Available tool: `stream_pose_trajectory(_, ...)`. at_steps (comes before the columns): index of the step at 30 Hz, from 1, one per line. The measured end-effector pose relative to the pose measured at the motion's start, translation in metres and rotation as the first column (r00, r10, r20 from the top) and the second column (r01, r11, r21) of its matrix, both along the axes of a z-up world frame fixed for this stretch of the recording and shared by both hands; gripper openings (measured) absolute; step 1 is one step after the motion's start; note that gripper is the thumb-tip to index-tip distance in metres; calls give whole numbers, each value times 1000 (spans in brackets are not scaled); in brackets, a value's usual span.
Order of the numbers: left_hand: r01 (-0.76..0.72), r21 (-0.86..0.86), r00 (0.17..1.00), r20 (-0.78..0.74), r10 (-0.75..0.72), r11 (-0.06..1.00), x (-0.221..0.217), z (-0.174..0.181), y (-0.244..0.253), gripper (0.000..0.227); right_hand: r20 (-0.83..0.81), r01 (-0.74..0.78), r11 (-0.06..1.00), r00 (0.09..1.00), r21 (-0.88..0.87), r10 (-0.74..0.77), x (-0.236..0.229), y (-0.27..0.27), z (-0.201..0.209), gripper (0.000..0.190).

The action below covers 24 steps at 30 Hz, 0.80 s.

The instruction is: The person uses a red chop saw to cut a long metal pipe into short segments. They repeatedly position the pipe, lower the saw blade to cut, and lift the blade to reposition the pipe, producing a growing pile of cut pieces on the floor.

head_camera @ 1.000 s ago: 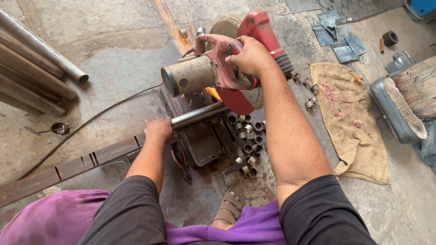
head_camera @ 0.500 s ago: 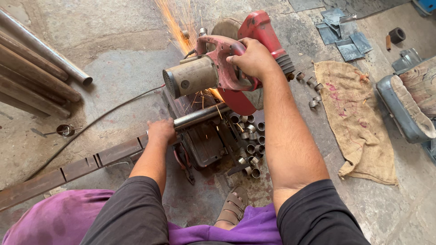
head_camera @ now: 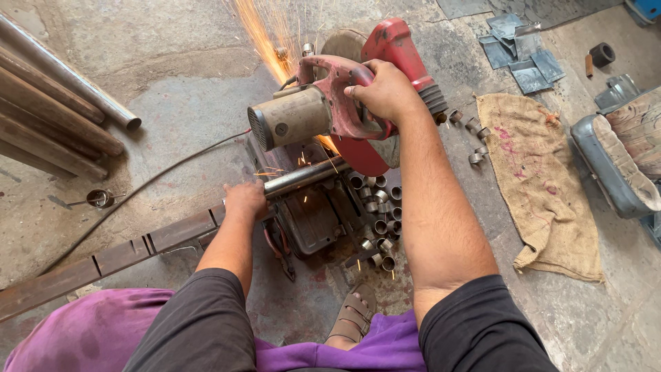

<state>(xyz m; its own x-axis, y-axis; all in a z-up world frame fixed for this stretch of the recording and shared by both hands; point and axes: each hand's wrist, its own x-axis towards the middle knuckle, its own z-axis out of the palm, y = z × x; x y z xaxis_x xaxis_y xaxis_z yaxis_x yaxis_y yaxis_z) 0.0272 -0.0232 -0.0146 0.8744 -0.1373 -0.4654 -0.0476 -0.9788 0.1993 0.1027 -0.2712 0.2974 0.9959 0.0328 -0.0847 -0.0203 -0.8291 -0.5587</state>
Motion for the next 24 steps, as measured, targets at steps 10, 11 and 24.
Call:
stream_pose_trajectory(10, 4, 18, 1000, -10, -4, 1000, -4, 6, -1, 50, -69, 51, 996, 997, 68, -47, 0, 0, 0, 51)
stream_pose_trajectory(11, 1, 15, 1000, -3, -1, 1000, -4, 6, -1, 50, -56, 41, 997, 998, 61, -38, -1, 0, 0, 51)
stream_pose_trajectory(24, 4, 12, 1000, -28, -4, 1000, -5, 13, 0, 55, -28, 32, 998, 999, 55, -30, -4, 0, 1, 50)
